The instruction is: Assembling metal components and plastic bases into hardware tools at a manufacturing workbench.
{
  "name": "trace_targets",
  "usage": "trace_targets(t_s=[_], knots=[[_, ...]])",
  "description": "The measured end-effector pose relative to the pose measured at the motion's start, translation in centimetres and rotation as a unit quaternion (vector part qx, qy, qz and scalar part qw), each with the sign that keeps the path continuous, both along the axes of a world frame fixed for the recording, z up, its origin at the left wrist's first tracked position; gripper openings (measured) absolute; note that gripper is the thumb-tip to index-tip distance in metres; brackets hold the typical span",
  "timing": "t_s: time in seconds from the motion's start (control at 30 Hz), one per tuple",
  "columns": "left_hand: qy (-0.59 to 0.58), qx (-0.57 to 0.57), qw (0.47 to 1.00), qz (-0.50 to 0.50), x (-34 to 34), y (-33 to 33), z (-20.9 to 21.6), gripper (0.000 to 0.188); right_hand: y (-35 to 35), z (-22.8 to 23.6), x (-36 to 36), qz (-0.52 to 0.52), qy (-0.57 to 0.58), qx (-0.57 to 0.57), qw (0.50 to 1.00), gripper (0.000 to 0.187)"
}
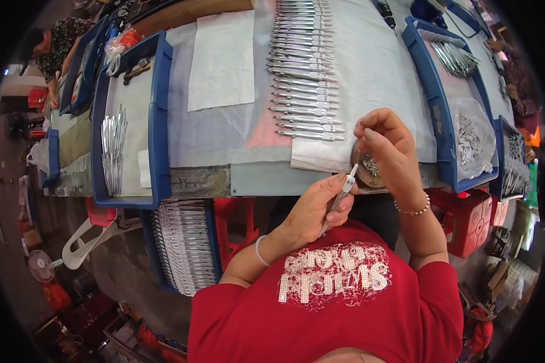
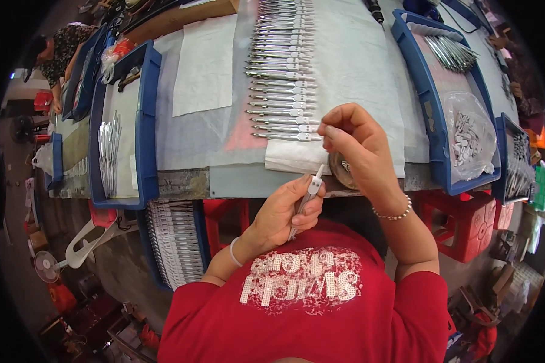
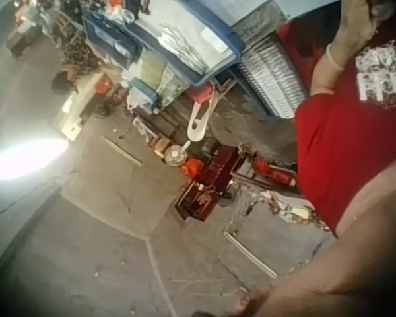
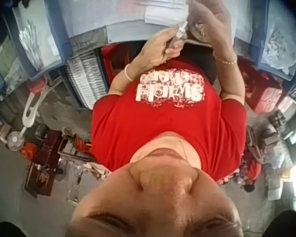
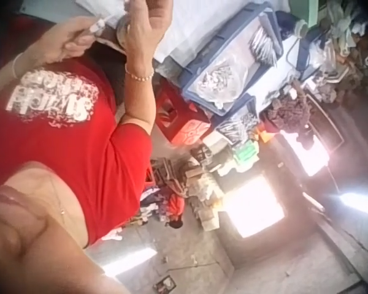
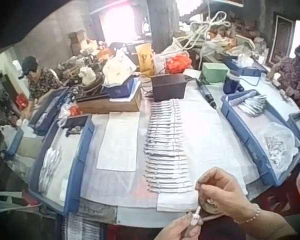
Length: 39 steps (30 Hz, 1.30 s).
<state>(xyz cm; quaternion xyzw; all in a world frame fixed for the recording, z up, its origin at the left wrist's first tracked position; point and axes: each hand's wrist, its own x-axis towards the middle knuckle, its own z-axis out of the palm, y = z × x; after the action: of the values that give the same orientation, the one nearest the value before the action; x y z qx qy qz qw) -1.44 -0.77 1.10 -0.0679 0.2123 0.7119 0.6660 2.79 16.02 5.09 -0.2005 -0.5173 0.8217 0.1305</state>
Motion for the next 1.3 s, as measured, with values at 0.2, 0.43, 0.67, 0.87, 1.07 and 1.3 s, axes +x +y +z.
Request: trace_targets(t_s=[0.2,0.43,0.67,0.87,1.07,1.3], knots=[[-0.019,0.011,1.000,0.012,0.0,-0.7,-0.1,0.031,0.4,1.1,1.1,0.083,-0.027,0.166,0.982,0.011],[-0.026,0.013,0.998,0.051,0.0,-1.0,0.2,0.026,-0.6,2.5,1.3,0.185,-0.012,0.361,0.914,0.010],[-0.025,-0.035,0.997,0.067,-0.5,-1.0,0.8,0.024,-1.1,4.2,0.7,0.260,0.051,0.539,0.799,0.020],[-0.005,-0.041,0.999,0.012,-0.4,-1.4,0.2,0.022,-2.0,4.4,0.3,0.374,0.127,0.729,0.559,0.014],[-0.010,-0.082,0.997,-0.012,-1.2,-1.2,-0.5,0.023,-2.4,4.2,-0.7,0.400,0.156,0.747,0.507,0.015],[0.495,-0.075,0.784,0.367,-5.9,-4.6,3.8,0.054,1.8,3.5,-4.8,0.296,0.044,0.714,0.633,0.012]])
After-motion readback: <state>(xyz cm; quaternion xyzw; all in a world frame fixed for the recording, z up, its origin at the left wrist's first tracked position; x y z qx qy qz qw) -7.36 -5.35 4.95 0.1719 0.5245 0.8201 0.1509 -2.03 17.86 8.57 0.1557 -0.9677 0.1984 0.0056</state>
